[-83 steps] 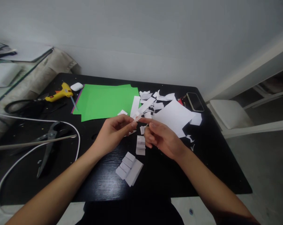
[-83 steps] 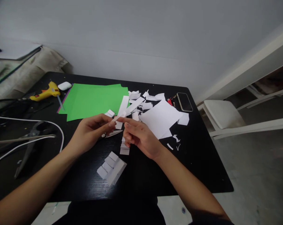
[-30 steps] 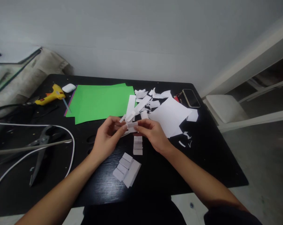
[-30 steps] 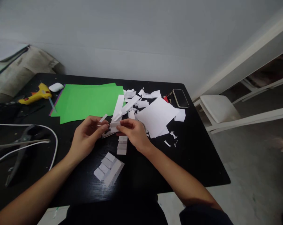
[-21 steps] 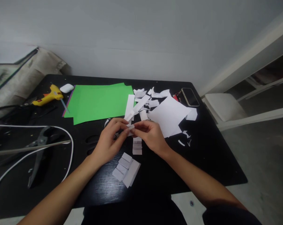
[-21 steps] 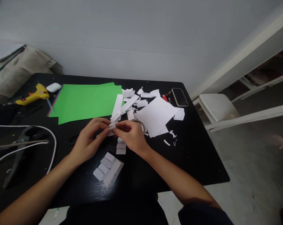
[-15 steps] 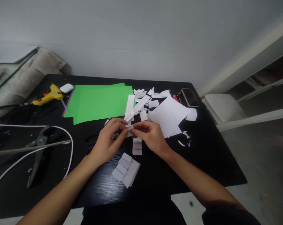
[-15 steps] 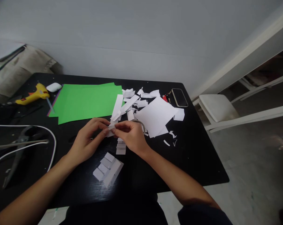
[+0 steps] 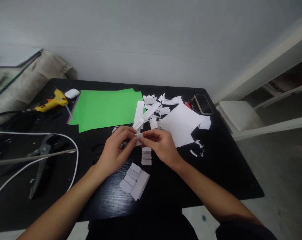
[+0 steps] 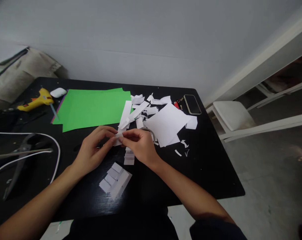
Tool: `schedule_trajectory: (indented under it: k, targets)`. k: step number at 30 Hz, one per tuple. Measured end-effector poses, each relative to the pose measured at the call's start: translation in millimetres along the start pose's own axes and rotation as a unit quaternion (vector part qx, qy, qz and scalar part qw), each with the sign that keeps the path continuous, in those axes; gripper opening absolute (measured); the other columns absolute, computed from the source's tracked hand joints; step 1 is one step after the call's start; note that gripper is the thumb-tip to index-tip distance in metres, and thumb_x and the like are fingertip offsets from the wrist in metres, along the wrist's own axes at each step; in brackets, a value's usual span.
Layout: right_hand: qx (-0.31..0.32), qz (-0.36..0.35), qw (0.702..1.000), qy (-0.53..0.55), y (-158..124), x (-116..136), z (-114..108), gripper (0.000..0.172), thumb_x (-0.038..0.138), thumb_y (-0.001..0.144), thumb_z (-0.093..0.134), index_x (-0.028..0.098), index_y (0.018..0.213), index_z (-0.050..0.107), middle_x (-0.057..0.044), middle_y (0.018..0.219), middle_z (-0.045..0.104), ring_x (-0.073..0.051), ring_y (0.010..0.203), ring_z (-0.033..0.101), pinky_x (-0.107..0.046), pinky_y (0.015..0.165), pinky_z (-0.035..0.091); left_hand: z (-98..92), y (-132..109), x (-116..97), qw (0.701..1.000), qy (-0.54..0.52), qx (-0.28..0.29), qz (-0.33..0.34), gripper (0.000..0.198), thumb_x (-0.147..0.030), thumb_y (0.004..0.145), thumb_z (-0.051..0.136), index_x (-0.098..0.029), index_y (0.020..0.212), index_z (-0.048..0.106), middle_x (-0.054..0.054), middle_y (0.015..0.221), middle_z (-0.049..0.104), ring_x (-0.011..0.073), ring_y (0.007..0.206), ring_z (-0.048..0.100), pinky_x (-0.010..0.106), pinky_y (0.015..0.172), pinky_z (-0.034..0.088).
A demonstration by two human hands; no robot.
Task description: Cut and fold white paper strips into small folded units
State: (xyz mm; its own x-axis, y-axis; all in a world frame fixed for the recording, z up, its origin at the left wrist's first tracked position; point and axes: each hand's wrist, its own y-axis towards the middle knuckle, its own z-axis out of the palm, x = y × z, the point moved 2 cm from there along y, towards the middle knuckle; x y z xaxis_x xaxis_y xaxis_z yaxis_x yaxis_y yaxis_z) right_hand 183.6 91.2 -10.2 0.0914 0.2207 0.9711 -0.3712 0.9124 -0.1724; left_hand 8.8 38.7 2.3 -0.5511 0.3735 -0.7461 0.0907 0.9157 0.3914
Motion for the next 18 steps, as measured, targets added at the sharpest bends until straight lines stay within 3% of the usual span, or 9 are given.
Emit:
schedule_trajectory:
  k: [10, 18]
  targets:
    - [0.016, -0.016, 1.000, -0.010, -0.3, -1.3, 1.6, 0.028, 0.039, 0.069, 0.092, 0.021, 0.086, 0.078, -0.002, 0.086, 0.079, -0.019, 0.080, 0.075, -0.037, 0.080, 0.065, 0.9, -0.7, 1.0, 1.000, 0.016, -0.011, 0.017, 0.009, -0.017, 0.102, 0.058, -0.019, 0.094, 0.064, 0.006, 0.106, 0.068, 0.0175, 0.101, 0.066, 0.032, 0.089, 0.052]
    - [-0.003, -0.082, 0.993, -0.086, -2.7, 1.4, 2.2, 0.020, 0.040, 0.082, 0.083, 0.020, 0.086, 0.078, -0.003, 0.080, 0.077, -0.017, 0.071, 0.072, -0.031, 0.068, 0.061, 1.2, -1.2, 1.1, 0.999, 0.035, -0.015, 0.010, 0.010, -0.018, 0.100, 0.059, -0.018, 0.092, 0.064, 0.007, 0.105, 0.069, 0.0183, 0.100, 0.066, 0.033, 0.089, 0.052]
